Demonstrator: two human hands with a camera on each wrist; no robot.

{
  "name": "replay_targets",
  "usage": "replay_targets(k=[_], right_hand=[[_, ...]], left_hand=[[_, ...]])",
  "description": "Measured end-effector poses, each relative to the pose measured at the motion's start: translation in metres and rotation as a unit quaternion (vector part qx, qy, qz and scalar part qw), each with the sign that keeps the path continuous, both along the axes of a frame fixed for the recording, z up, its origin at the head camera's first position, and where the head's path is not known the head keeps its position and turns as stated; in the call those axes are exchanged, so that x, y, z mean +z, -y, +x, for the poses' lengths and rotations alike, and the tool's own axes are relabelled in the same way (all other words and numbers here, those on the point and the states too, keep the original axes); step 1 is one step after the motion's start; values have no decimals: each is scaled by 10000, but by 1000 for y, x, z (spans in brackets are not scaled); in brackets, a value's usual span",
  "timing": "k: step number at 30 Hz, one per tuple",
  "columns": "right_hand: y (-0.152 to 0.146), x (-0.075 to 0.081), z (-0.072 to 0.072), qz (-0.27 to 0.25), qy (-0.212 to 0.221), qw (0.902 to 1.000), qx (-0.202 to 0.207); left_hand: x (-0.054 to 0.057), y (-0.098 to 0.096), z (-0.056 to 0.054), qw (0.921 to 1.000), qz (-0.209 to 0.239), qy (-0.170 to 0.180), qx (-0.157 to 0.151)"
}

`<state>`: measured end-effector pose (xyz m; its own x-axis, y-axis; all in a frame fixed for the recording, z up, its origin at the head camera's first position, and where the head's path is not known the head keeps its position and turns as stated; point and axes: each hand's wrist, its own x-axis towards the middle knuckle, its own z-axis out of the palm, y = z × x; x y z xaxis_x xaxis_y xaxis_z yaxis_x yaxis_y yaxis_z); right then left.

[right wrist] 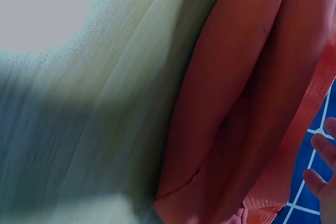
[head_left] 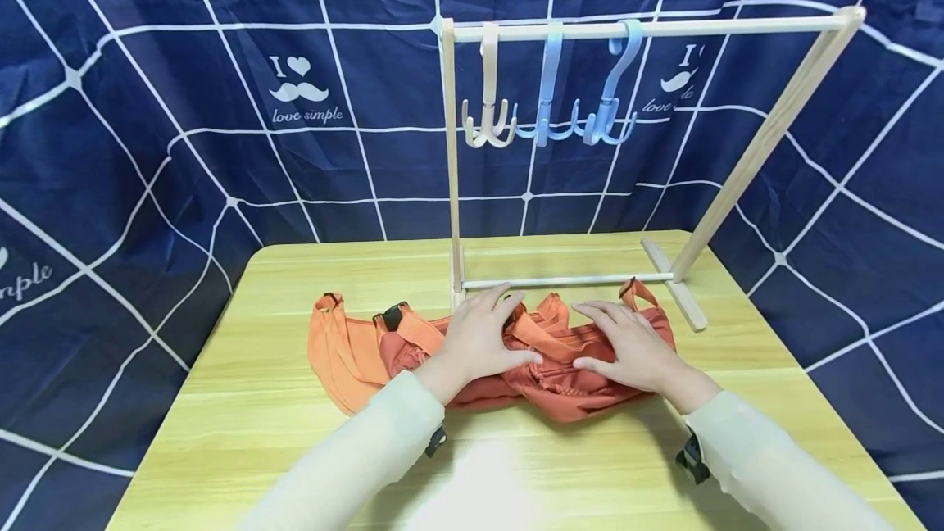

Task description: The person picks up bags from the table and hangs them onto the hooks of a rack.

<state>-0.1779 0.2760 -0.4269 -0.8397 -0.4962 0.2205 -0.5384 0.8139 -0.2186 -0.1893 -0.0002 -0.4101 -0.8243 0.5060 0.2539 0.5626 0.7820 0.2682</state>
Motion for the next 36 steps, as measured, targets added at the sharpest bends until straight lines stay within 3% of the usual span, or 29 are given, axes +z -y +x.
replay_targets(k=[7, 25, 36], right_hand=[[-4, 1, 0, -87, 103, 9999, 88], [-19, -2, -4, -602, 263, 9962, 579], [-20, -8, -1, -785, 459, 9947, 469]], left_hand=[[-1, -11, 0, 9998, -55, -151, -73], [-1, -36, 0, 9982, 232, -46, -543], [-6, -46, -2, 9945, 612, 131, -846]])
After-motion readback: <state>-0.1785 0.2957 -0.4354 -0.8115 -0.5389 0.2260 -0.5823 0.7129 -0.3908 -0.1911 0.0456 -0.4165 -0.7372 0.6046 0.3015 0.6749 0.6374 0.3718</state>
